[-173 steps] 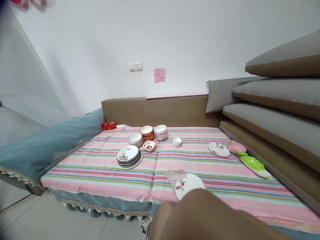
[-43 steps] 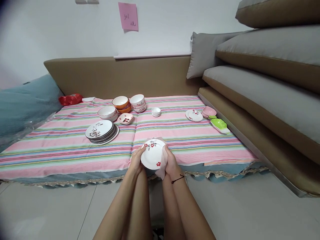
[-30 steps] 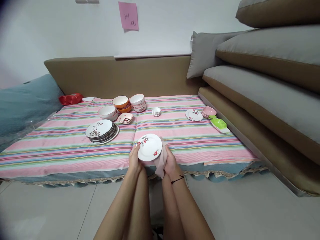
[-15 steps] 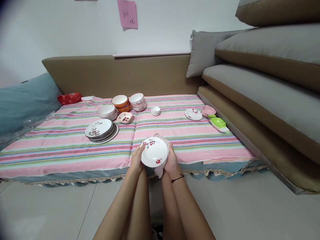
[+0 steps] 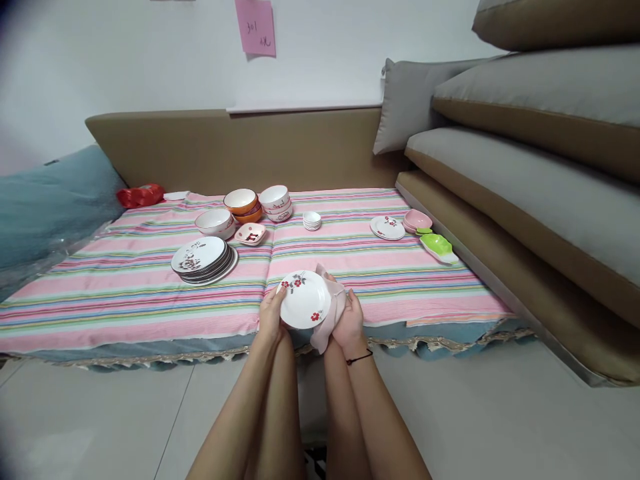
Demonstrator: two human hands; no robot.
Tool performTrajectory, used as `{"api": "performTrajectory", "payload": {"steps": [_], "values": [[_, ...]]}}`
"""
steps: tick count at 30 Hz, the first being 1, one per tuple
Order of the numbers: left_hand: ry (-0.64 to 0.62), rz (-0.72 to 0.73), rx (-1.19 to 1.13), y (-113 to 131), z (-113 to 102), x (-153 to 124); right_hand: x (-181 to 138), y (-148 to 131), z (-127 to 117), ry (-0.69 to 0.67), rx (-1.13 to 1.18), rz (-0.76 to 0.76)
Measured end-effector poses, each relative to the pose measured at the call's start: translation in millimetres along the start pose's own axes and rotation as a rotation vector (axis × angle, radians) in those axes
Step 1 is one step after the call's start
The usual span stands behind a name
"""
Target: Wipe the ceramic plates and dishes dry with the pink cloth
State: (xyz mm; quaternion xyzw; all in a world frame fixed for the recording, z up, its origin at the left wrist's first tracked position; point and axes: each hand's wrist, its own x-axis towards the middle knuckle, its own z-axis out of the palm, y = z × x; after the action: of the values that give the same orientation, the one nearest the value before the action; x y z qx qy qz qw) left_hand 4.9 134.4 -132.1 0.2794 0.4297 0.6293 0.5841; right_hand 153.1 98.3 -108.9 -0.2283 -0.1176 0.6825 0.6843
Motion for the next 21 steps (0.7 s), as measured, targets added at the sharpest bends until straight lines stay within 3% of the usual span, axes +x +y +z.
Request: {"api": "performTrajectory", "payload": {"steps": [8, 12, 17, 21], "values": [[-0.127, -0.093, -0.072, 8, 4, -12, 4, 6, -11, -0.003, -0.219, -0.1], [-0.169, -0.105, -0.067, 7, 4, -17, 6, 12, -14, 0.091, -0.303, -0.08], [-0.138, -0.085, -0.088, 2, 2, -13, 10, 17, -10, 0.15, -0.32, -0.084], [-0.024, -0.029, -0.123, 4, 2, -9, 9, 17, -6, 0.121, -0.367, -0.029]]}}
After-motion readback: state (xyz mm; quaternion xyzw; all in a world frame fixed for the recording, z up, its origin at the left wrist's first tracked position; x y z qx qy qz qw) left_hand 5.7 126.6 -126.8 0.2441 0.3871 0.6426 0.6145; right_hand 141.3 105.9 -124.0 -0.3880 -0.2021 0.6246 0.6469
